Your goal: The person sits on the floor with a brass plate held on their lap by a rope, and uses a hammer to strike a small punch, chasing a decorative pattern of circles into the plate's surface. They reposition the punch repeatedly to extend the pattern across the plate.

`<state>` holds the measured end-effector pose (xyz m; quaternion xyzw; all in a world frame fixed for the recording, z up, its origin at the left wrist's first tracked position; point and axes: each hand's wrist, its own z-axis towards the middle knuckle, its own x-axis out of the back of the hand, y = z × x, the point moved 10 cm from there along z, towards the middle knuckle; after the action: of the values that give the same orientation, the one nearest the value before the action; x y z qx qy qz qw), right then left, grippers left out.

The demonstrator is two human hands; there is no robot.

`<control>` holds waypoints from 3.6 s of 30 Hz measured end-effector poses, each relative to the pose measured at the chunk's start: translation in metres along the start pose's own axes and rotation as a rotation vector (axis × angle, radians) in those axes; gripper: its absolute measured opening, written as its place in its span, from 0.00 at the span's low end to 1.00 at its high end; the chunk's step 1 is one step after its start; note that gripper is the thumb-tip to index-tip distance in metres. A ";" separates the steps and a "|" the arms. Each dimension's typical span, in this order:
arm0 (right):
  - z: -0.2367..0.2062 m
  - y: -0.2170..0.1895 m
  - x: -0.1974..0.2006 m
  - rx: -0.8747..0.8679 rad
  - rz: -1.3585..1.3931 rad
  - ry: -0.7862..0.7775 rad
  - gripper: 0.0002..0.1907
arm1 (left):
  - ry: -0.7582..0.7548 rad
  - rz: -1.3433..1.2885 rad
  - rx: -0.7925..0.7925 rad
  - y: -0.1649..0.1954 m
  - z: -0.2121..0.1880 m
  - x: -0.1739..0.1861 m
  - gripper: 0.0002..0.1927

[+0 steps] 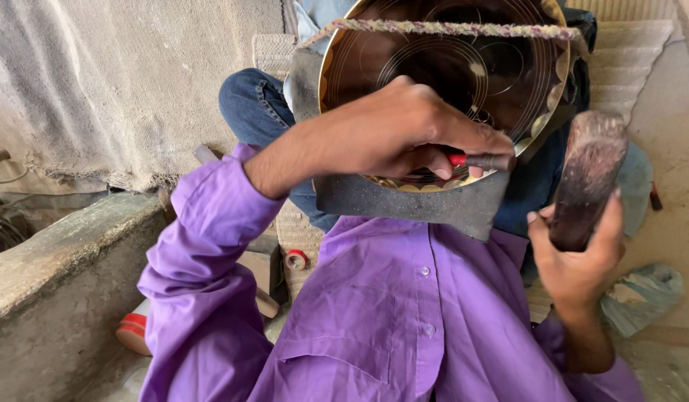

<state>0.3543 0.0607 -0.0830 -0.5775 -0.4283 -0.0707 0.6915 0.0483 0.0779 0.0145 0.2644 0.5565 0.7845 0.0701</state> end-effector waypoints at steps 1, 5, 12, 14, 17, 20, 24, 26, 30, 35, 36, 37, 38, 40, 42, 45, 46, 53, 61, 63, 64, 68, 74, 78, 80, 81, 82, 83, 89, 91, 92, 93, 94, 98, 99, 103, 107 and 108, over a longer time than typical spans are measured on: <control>-0.011 0.007 -0.005 -0.013 0.062 0.030 0.49 | -0.061 -0.004 -0.001 -0.003 0.003 -0.004 0.28; -0.043 0.026 -0.006 -0.070 0.333 0.194 0.53 | -0.212 -0.027 -0.032 -0.005 0.010 -0.014 0.31; -0.022 -0.034 0.004 0.235 -0.109 0.205 0.42 | -0.291 0.008 -0.010 -0.007 0.018 -0.024 0.33; -0.010 -0.044 -0.003 0.246 -0.188 0.156 0.35 | -0.285 -0.005 -0.012 -0.005 0.015 -0.024 0.33; 0.000 -0.038 0.000 0.126 -0.011 0.180 0.31 | -0.229 0.029 0.018 -0.005 0.009 -0.021 0.31; 0.003 -0.039 -0.001 0.193 -0.132 0.116 0.38 | -0.131 0.078 0.029 -0.004 0.004 -0.013 0.30; 0.014 -0.013 0.008 0.125 0.109 0.030 0.44 | 0.059 0.099 0.063 0.001 -0.010 0.000 0.29; 0.026 -0.013 0.019 0.181 0.171 0.033 0.46 | 0.145 0.122 0.146 0.000 -0.019 0.004 0.30; 0.051 -0.041 0.025 0.297 -0.022 -0.078 0.48 | 0.263 0.202 0.230 0.001 -0.029 0.007 0.29; 0.101 -0.071 0.029 0.260 -0.264 -0.270 0.44 | 0.415 0.201 0.339 0.003 -0.041 0.011 0.27; 0.110 -0.072 0.029 0.181 -0.091 -0.300 0.41 | 0.467 0.208 0.369 0.005 -0.045 0.012 0.27; 0.120 -0.075 0.026 0.172 -0.077 -0.355 0.41 | 0.520 0.215 0.399 0.007 -0.049 0.012 0.26; 0.128 -0.079 0.023 0.161 -0.063 -0.410 0.41 | 0.582 0.235 0.433 0.008 -0.054 0.012 0.27; 0.145 -0.089 0.014 0.287 -0.366 -0.541 0.45 | 0.686 0.274 0.508 0.010 -0.062 0.013 0.27; 0.157 -0.107 0.020 0.276 -0.183 -0.395 0.42 | 0.771 0.270 0.583 0.013 -0.071 0.009 0.25; 0.179 -0.124 0.008 0.374 -0.273 -0.548 0.42 | 0.902 0.206 0.603 0.016 -0.079 0.005 0.22; 0.182 -0.122 0.002 0.378 -0.396 -0.633 0.43 | 0.939 0.194 0.602 0.016 -0.082 0.004 0.21; 0.190 -0.084 -0.018 0.285 -1.027 -0.918 0.42 | 1.079 0.254 0.610 0.016 -0.093 0.004 0.24; 0.200 -0.092 -0.001 0.491 -0.502 -0.772 0.40 | 1.146 0.271 0.606 0.015 -0.098 -0.003 0.25; 0.198 -0.087 0.000 0.505 -0.494 -0.768 0.40 | 1.141 0.277 0.585 0.016 -0.096 -0.002 0.25; 0.196 -0.086 -0.001 0.515 -0.487 -0.768 0.39 | 1.138 0.278 0.578 0.017 -0.096 -0.002 0.25; 0.193 -0.084 -0.005 0.544 -0.460 -0.743 0.38 | 1.106 0.250 0.584 0.016 -0.092 0.001 0.22; 0.191 -0.082 -0.003 0.517 -0.427 -0.727 0.40 | 0.932 0.249 0.597 0.012 -0.080 0.010 0.23; 0.185 -0.085 0.005 0.377 -0.289 -0.650 0.42 | 0.787 0.304 0.534 0.012 -0.069 0.016 0.24; 0.177 -0.078 0.007 0.244 -0.162 -0.583 0.43 | 0.727 0.266 0.478 0.012 -0.064 0.017 0.24; 0.172 -0.070 0.010 0.158 -0.079 -0.548 0.44 | 0.697 0.247 0.457 0.011 -0.061 0.017 0.25; 0.167 -0.061 0.015 0.082 -0.005 -0.515 0.44 | 0.667 0.228 0.436 0.010 -0.059 0.017 0.25; 0.160 -0.058 0.013 0.121 -0.056 -0.527 0.45 | 0.635 0.226 0.431 0.008 -0.057 0.018 0.26; 0.116 -0.003 0.021 -0.108 -0.014 -0.431 0.18 | 0.465 0.188 0.361 0.004 -0.045 0.014 0.26; 0.105 -0.004 0.025 -0.097 -0.043 -0.367 0.20 | 0.405 0.175 0.346 0.002 -0.041 0.014 0.27; 0.102 -0.012 0.028 -0.028 -0.079 -0.329 0.23 | 0.380 0.149 0.339 -0.001 -0.039 0.014 0.28; 0.096 -0.033 0.030 0.165 -0.156 -0.291 0.32 | 0.354 0.119 0.333 -0.003 -0.037 0.015 0.30; 0.092 -0.041 0.031 0.219 -0.163 -0.267 0.37 | 0.317 0.133 0.287 -0.002 -0.033 0.016 0.27; 0.072 -0.034 0.022 0.119 -0.064 -0.187 0.45 | 0.151 0.138 0.100 0.001 -0.016 0.014 0.27; 0.065 -0.031 0.020 0.127 -0.086 -0.152 0.47 | 0.105 0.129 0.050 0.003 -0.011 0.011 0.29; 0.019 -0.005 0.016 -0.010 0.251 0.036 0.50 | -0.093 0.065 0.021 -0.002 0.003 0.000 0.28; -0.007 -0.002 0.017 0.019 0.432 0.210 0.51 | -0.206 0.027 0.039 -0.004 0.010 -0.007 0.28; -0.007 -0.009 0.015 0.061 0.372 0.199 0.51 | -0.234 0.031 0.058 -0.005 0.011 -0.010 0.28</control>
<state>0.3617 0.0579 -0.0657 -0.6157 -0.2457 0.0144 0.7486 0.0610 0.0850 0.0090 0.3647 0.5627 0.7329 0.1149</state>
